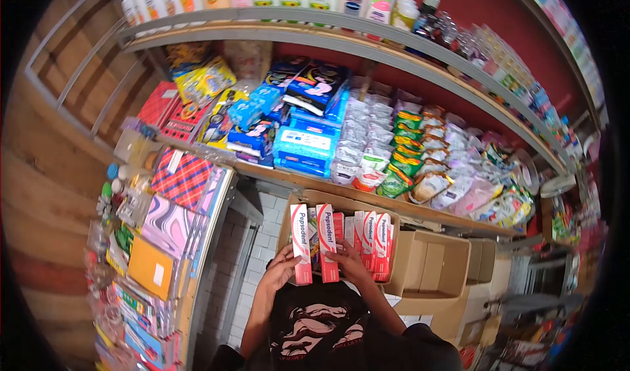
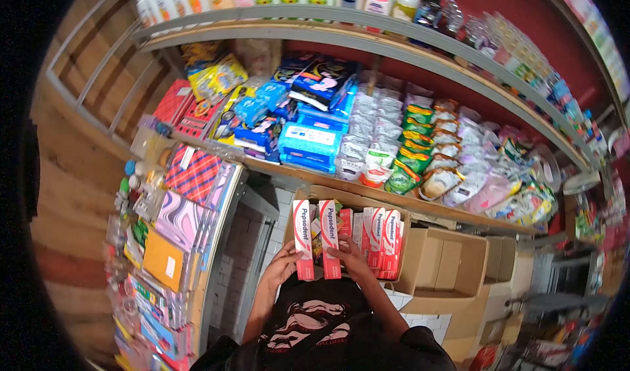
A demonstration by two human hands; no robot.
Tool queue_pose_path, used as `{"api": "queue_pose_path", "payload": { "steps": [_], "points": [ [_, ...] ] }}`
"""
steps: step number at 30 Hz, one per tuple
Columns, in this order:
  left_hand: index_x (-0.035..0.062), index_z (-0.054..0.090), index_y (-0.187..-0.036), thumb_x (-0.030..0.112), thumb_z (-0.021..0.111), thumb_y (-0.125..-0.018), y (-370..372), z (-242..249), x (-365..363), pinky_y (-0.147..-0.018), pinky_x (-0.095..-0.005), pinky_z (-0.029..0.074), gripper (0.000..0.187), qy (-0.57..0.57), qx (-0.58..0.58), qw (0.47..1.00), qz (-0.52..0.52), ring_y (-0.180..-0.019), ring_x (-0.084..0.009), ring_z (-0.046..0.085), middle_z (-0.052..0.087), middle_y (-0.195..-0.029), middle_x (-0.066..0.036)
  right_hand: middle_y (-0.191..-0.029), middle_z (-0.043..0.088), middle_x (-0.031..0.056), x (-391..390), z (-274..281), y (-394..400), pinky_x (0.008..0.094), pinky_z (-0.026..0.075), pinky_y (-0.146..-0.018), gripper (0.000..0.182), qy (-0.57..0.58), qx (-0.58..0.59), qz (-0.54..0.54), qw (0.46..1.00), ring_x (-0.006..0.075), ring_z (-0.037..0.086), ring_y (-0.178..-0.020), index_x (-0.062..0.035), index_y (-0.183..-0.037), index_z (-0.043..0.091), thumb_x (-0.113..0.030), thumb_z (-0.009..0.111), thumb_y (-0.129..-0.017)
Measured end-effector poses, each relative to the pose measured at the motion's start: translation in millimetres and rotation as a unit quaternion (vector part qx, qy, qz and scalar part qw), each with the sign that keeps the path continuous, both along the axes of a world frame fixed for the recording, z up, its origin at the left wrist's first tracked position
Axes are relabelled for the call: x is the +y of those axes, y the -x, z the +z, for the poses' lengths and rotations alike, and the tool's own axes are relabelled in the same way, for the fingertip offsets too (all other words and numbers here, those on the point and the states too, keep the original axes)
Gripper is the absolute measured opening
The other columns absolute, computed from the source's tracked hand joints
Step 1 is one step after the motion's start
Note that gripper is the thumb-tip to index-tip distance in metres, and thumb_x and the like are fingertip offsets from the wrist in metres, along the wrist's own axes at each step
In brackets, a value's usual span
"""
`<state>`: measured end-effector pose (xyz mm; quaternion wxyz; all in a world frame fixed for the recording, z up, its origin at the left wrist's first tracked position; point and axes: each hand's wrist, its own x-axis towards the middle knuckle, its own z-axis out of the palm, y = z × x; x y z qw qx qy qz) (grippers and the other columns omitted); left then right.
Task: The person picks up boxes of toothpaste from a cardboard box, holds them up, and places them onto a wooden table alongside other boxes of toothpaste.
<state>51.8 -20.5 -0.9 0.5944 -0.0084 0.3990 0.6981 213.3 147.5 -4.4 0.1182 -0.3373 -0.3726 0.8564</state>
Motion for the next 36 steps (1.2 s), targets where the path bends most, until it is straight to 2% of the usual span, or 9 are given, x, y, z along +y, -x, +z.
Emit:
{"api": "queue_pose_path", "payload": {
  "steps": [3,6,12,15,18,21,24,30,36],
  "points": [
    [0.0025,0.040,-0.134,-0.002,0.058,-0.090,-14,3,-11,-0.095,-0.0308,0.047,0.047,-0.021,-0.014,0.998,0.052,-0.111,-0.0202,0.057,0.057,-0.121,-0.011,-0.113,0.061,0.0124,-2,16,6,0.0329,0.047,-0.092,0.054,0.017,-0.017,0.053,0.998,0.0195,0.060,-0.104,-0.0033,-0.130,0.040,0.001,0.068,-0.084],
    [0.0031,0.039,-0.135,-0.002,0.057,-0.091,-27,-3,-28,-0.092,-0.0289,0.049,0.048,-0.013,-0.028,0.994,0.102,-0.110,-0.0187,0.058,0.057,-0.120,-0.011,-0.115,0.061,0.0123,-4,5,12,0.0333,0.047,-0.092,0.057,0.004,0.019,0.116,0.993,0.0197,0.060,-0.104,-0.0039,-0.131,0.038,-0.001,0.069,-0.083],
    [0.0035,0.040,-0.134,-0.002,0.057,-0.091,-50,-4,-69,-0.090,-0.0269,0.050,0.047,-0.029,-0.016,0.981,0.194,-0.107,-0.0171,0.059,0.057,-0.118,-0.010,-0.116,0.060,0.0109,-25,21,30,0.0333,0.048,-0.091,0.058,0.004,-0.010,0.218,0.976,0.0193,0.060,-0.105,-0.0041,-0.132,0.038,0.000,0.069,-0.084],
    [0.0037,0.040,-0.134,-0.002,0.056,-0.091,-63,14,-93,-0.091,-0.0261,0.049,0.046,-0.019,-0.019,0.971,0.237,-0.108,-0.0166,0.058,0.057,-0.118,-0.010,-0.115,0.061,0.0107,-41,7,38,0.0331,0.049,-0.091,0.057,0.028,0.013,0.267,0.963,0.0191,0.060,-0.104,-0.0043,-0.132,0.038,0.000,0.069,-0.084],
    [0.0033,0.039,-0.135,-0.002,0.056,-0.091,-76,-5,-124,-0.093,-0.0261,0.048,0.047,-0.026,-0.003,0.960,0.277,-0.111,-0.0168,0.057,0.057,-0.118,-0.011,-0.114,0.062,0.0107,-67,7,46,0.0332,0.049,-0.092,0.057,0.030,-0.005,0.307,0.951,0.0190,0.061,-0.103,-0.0046,-0.131,0.038,0.001,0.069,-0.084],
    [0.0037,0.038,-0.135,-0.001,0.056,-0.092,-95,5,-156,-0.094,-0.0266,0.048,0.047,-0.030,-0.003,0.944,0.328,-0.112,-0.0172,0.057,0.058,-0.118,-0.011,-0.112,0.063,0.0107,-99,16,51,0.0335,0.049,-0.092,0.055,0.029,0.005,0.343,0.939,0.0190,0.062,-0.103,-0.0044,-0.130,0.039,0.002,0.068,-0.084],
    [0.0051,0.037,-0.136,-0.001,0.055,-0.092,-120,7,-191,-0.094,-0.0274,0.048,0.048,-0.036,-0.002,0.931,0.363,-0.113,-0.0177,0.056,0.058,-0.118,-0.011,-0.118,0.062,0.0141,-132,14,52,0.0335,0.049,-0.092,0.061,0.034,0.031,0.413,0.910,0.0205,0.060,-0.108,-0.0038,-0.133,0.037,-0.001,0.071,-0.082],
    [0.0068,0.034,-0.140,0.003,0.057,-0.092,-185,12,-256,-0.092,-0.0303,0.048,0.053,-0.005,-0.004,0.879,0.476,-0.114,-0.0200,0.055,0.052,-0.124,-0.011,-0.116,0.063,0.0132,-208,6,45,0.0309,0.051,-0.084,0.059,-0.014,0.009,0.529,0.849,0.0190,0.062,-0.103,-0.0050,-0.132,0.038,0.000,0.070,-0.083],
    [0.0071,0.033,-0.139,0.007,0.059,-0.092,-248,4,-308,-0.089,-0.0361,0.048,0.053,0.034,0.000,0.822,0.569,-0.113,-0.0205,0.055,0.052,-0.123,-0.009,-0.117,0.062,0.0157,-283,21,37,0.0305,0.052,-0.087,0.056,0.034,0.005,0.632,0.775,0.0190,0.062,-0.103,-0.0026,-0.131,0.036,0.002,0.067,-0.085]
  ]
}}
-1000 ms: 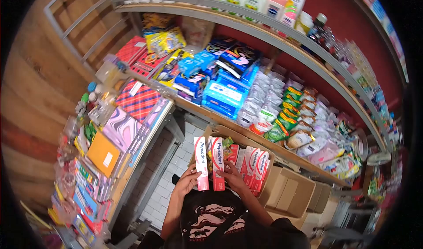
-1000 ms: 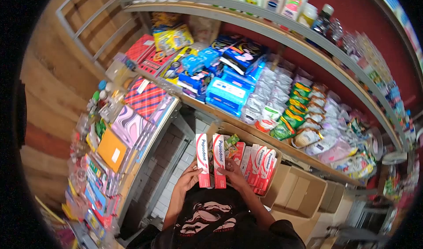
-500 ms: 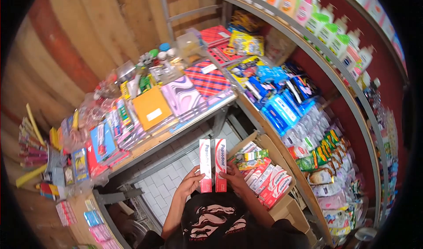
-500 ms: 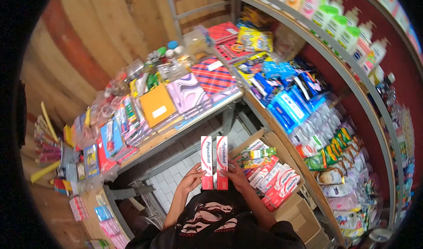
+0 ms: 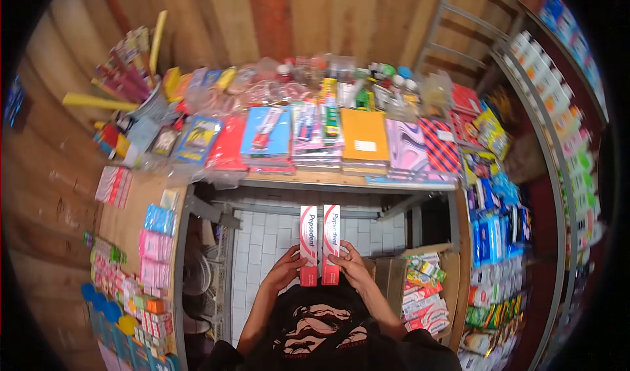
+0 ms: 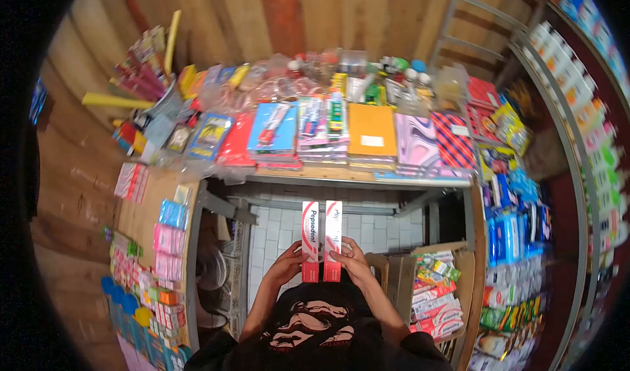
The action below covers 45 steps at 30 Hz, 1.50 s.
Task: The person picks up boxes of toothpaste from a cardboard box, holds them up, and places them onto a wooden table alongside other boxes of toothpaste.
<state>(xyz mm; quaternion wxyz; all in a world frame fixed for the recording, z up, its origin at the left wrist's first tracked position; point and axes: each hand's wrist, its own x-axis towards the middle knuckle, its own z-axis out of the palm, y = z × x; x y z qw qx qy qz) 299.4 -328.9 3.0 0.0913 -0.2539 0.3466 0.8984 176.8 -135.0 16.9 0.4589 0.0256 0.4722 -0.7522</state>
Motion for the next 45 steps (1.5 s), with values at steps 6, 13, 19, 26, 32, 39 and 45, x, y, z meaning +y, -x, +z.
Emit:
{"api": "queue_pose_path", "payload": {
  "steps": [6,13,19,26,32,39,45],
  "points": [
    [0.0087,0.035,-0.138,0.009,0.060,-0.092,-43,6,-30,-0.090,-0.0390,0.048,0.052,-0.015,0.025,0.990,0.134,-0.113,-0.0214,0.055,0.051,-0.125,-0.009,-0.116,0.064,0.0162,-73,0,0,0.0302,0.054,-0.087,0.052,0.007,-0.007,0.125,0.992,0.0200,0.065,-0.101,-0.0025,-0.130,0.037,0.005,0.064,-0.086],
    [0.0090,0.035,-0.138,0.011,0.060,-0.092,-69,7,-68,-0.094,-0.0401,0.046,0.052,-0.010,0.030,0.960,0.278,-0.114,-0.0220,0.054,0.052,-0.125,-0.010,-0.115,0.064,0.0152,-168,12,6,0.0302,0.055,-0.085,0.051,0.001,-0.022,0.274,0.961,0.0192,0.065,-0.100,-0.0033,-0.131,0.038,0.004,0.063,-0.087],
    [0.0098,0.037,-0.138,0.012,0.061,-0.091,-71,10,-112,-0.096,-0.0395,0.045,0.052,0.000,0.031,0.914,0.405,-0.115,-0.0221,0.054,0.054,-0.123,-0.009,-0.116,0.064,0.0144,-261,5,22,0.0289,0.054,-0.084,0.051,0.006,-0.024,0.404,0.915,0.0178,0.065,-0.099,-0.0047,-0.132,0.038,0.006,0.061,-0.087],
    [0.0089,0.039,-0.136,0.008,0.061,-0.091,-70,24,-155,-0.097,-0.0395,0.045,0.050,-0.007,0.048,0.849,0.526,-0.115,-0.0227,0.055,0.055,-0.123,-0.009,-0.117,0.062,0.0127,-357,18,25,0.0303,0.047,-0.094,0.050,0.019,-0.027,0.504,0.863,0.0199,0.060,-0.109,-0.0052,-0.131,0.040,0.010,0.058,-0.087],
    [0.0067,0.040,-0.135,0.004,0.058,-0.092,-84,26,-178,-0.096,-0.0387,0.047,0.047,-0.017,0.078,0.788,0.611,-0.114,-0.0225,0.056,0.056,-0.122,-0.010,-0.122,0.059,0.0134,-419,20,7,0.0337,0.045,-0.098,0.054,0.020,-0.043,0.545,0.837,0.0216,0.057,-0.114,-0.0045,-0.133,0.039,0.009,0.060,-0.085],
    [0.0062,0.042,-0.134,0.005,0.057,-0.093,-122,41,-213,-0.098,-0.0368,0.045,0.044,0.014,0.099,0.755,0.648,-0.115,-0.0210,0.056,0.056,-0.123,-0.008,-0.119,0.061,0.0109,-490,28,-40,0.0326,0.049,-0.092,0.055,0.043,-0.041,0.599,0.799,0.0201,0.058,-0.111,-0.0053,-0.134,0.039,0.002,0.064,-0.086],
    [0.0056,0.041,-0.136,0.005,0.056,-0.094,-174,63,-264,-0.098,-0.0376,0.045,0.045,0.015,0.079,0.750,0.657,-0.116,-0.0206,0.055,0.055,-0.126,-0.008,-0.126,0.056,0.0120,-557,33,-108,0.0332,0.049,-0.095,0.056,0.082,-0.017,0.607,0.790,0.0202,0.058,-0.113,-0.0012,-0.137,0.039,0.001,0.064,-0.087]
  ]
}}
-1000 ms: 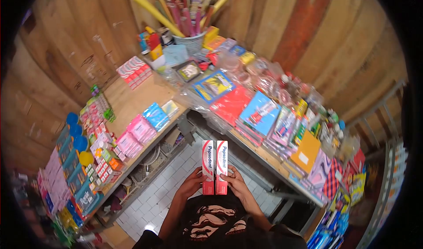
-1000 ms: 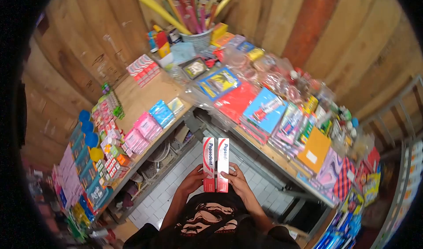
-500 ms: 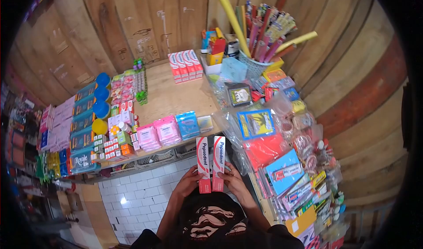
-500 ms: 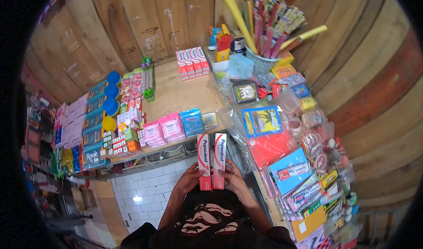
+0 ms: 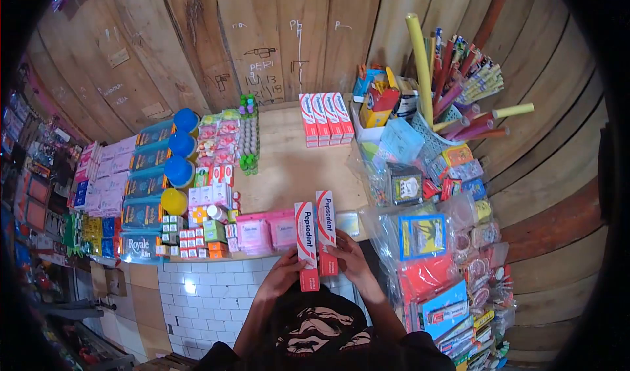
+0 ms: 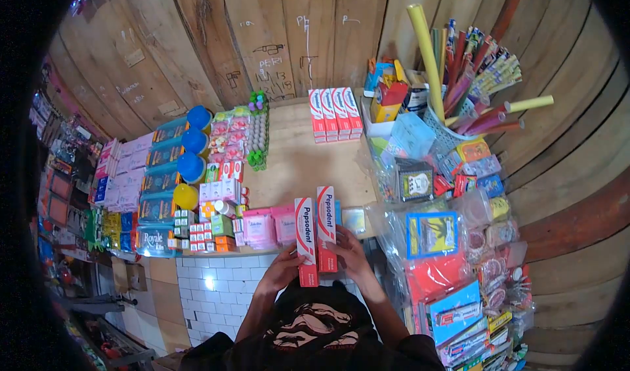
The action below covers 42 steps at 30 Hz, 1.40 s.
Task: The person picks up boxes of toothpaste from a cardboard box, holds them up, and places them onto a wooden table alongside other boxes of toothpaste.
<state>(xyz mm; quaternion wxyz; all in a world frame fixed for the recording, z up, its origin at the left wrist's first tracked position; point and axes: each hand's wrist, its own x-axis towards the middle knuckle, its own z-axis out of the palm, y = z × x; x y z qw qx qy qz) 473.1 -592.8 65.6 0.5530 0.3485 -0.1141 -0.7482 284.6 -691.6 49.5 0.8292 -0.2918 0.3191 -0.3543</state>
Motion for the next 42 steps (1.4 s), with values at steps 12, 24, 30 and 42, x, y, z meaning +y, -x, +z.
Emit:
{"api": "queue_pose_path", "payload": {
  "steps": [12,24,30,42],
  "points": [
    [0.0036,0.040,-0.136,0.008,0.054,-0.095,-93,-6,-95,-0.094,-0.0381,0.049,0.044,0.013,-0.042,0.999,0.003,-0.114,-0.0215,0.057,0.055,-0.126,-0.011,-0.126,0.058,0.0119,-133,3,-107,0.0345,0.049,-0.098,0.049,-0.037,0.010,0.025,0.999,0.0205,0.059,-0.112,0.0000,-0.136,0.043,-0.002,0.059,-0.089],
    [0.0029,0.042,-0.133,0.007,0.054,-0.095,-103,-17,-102,-0.092,-0.0373,0.048,0.040,0.009,-0.032,0.997,0.067,-0.108,-0.0209,0.060,0.059,-0.118,-0.010,-0.118,0.060,0.0111,-232,-80,-149,0.0346,0.052,-0.090,0.051,0.037,0.098,0.078,0.991,0.0212,0.061,-0.104,-0.0015,-0.134,0.046,0.005,0.059,-0.085],
    [0.0021,0.040,-0.134,0.007,0.053,-0.095,-101,-17,-104,-0.095,-0.0399,0.046,0.041,0.004,-0.031,0.995,0.091,-0.111,-0.0219,0.058,0.059,-0.120,-0.011,-0.115,0.060,0.0107,-233,-79,-153,0.0341,0.052,-0.087,0.053,0.074,0.165,0.059,0.982,0.0201,0.060,-0.101,0.0002,-0.133,0.045,0.004,0.062,-0.083],
    [0.0011,0.040,-0.135,0.005,0.052,-0.094,-90,2,-118,-0.101,-0.0391,0.042,0.043,0.007,-0.032,0.998,0.056,-0.117,-0.0238,0.055,0.056,-0.126,-0.013,-0.099,0.068,0.0184,-221,-73,-145,0.0348,0.052,-0.081,0.036,0.348,0.463,0.008,0.815,0.0264,0.067,-0.096,-0.0036,-0.115,0.064,-0.010,0.069,-0.079]
  ]
}}
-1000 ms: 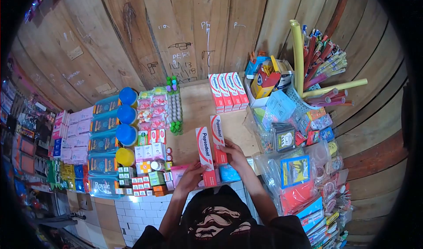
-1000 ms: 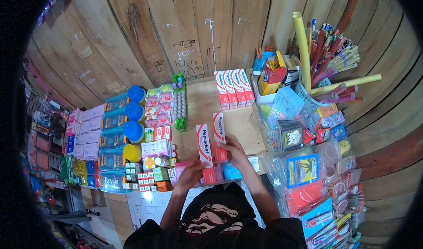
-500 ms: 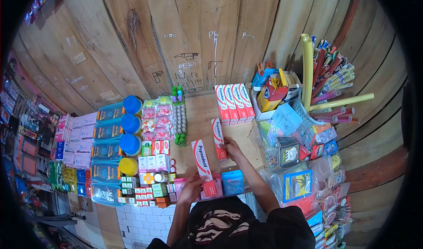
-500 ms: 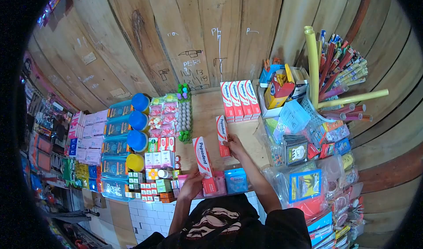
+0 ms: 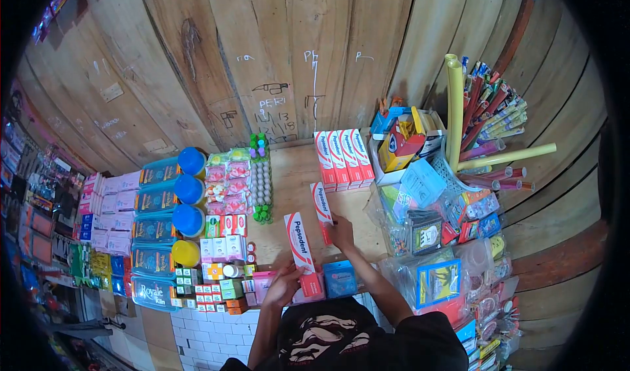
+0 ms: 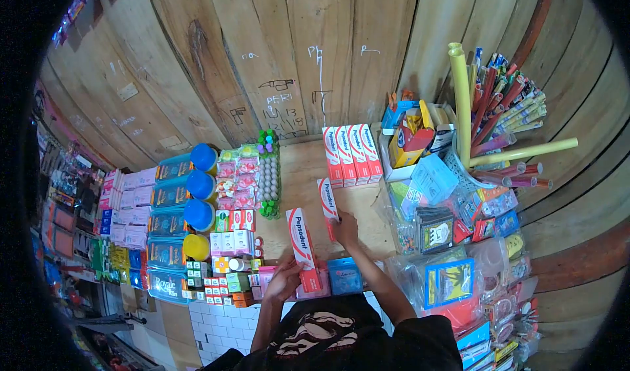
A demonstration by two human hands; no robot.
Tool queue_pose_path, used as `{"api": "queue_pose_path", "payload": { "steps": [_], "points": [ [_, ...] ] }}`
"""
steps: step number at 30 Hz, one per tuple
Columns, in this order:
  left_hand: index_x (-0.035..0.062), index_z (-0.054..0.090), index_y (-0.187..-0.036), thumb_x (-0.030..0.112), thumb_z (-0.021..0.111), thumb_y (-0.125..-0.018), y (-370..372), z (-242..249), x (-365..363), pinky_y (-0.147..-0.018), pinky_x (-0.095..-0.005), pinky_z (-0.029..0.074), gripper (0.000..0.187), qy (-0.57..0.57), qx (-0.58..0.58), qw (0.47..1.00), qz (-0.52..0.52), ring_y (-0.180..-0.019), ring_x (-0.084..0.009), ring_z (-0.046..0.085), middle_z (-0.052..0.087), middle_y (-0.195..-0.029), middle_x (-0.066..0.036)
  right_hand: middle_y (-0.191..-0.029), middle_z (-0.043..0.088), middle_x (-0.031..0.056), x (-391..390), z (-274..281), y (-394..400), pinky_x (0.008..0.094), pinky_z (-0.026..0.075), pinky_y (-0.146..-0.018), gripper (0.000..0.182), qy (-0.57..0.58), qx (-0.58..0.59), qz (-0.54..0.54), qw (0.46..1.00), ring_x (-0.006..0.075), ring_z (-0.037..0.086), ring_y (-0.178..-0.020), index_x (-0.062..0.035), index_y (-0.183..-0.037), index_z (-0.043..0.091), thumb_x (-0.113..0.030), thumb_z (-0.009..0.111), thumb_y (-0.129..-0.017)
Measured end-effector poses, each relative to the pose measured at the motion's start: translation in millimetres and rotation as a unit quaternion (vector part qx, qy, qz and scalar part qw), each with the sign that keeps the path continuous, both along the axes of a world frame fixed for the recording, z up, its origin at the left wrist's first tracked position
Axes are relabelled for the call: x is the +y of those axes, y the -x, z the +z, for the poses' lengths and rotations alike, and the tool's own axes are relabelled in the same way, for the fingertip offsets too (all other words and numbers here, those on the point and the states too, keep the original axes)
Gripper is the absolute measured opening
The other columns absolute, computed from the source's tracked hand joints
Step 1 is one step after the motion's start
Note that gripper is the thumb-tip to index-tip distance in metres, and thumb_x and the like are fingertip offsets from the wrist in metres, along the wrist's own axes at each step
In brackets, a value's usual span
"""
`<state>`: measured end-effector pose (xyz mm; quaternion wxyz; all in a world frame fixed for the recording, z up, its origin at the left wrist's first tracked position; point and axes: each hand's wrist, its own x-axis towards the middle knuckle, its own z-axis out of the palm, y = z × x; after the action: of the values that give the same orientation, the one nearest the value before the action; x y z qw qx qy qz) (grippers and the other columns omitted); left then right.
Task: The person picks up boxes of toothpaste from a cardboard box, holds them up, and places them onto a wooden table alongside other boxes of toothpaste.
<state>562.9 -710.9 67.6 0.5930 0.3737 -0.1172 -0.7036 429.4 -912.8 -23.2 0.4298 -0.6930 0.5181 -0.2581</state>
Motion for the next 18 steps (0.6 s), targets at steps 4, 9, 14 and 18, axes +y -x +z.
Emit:
{"api": "queue_pose_path", "payload": {
  "steps": [4,9,14,18],
  "points": [
    [0.0004,0.040,-0.135,0.005,0.052,-0.095,2,0,-3,-0.100,-0.0386,0.043,0.042,0.012,0.003,1.000,-0.007,-0.117,-0.0240,0.055,0.057,-0.126,-0.013,-0.100,0.068,0.0174,-4,-20,6,0.0401,0.051,-0.085,0.041,0.056,-0.013,0.023,0.998,0.0301,0.065,-0.098,-0.0040,-0.118,0.062,-0.013,0.070,-0.078],
    [0.0004,0.042,-0.133,0.007,0.052,-0.095,1,-7,-3,-0.099,-0.0384,0.045,0.040,-0.006,-0.010,1.000,-0.012,-0.118,-0.0251,0.056,0.057,-0.125,-0.013,-0.126,0.057,0.0189,5,-6,21,0.0439,0.044,-0.097,0.060,0.260,0.075,0.135,0.953,0.0333,0.052,-0.120,-0.0022,-0.128,0.054,-0.013,0.074,-0.073],
    [0.0010,0.045,-0.131,0.009,0.052,-0.096,0,-5,-4,-0.097,-0.0393,0.046,0.037,-0.002,-0.004,0.999,-0.031,-0.114,-0.0256,0.058,0.059,-0.123,-0.014,-0.141,0.044,0.0158,6,1,42,0.0437,0.038,-0.102,0.067,0.274,0.159,0.296,0.901,0.0314,0.040,-0.131,-0.0008,-0.132,0.049,-0.008,0.074,-0.070],
    [0.0011,0.045,-0.131,0.010,0.053,-0.096,2,-2,-5,-0.097,-0.0394,0.047,0.037,-0.015,-0.003,0.999,-0.029,-0.114,-0.0254,0.058,0.059,-0.122,-0.014,-0.143,0.041,0.0150,6,7,35,0.0446,0.037,-0.102,0.069,0.273,0.256,0.318,0.871,0.0302,0.038,-0.133,-0.0016,-0.135,0.045,-0.005,0.070,-0.071]
  ]
}}
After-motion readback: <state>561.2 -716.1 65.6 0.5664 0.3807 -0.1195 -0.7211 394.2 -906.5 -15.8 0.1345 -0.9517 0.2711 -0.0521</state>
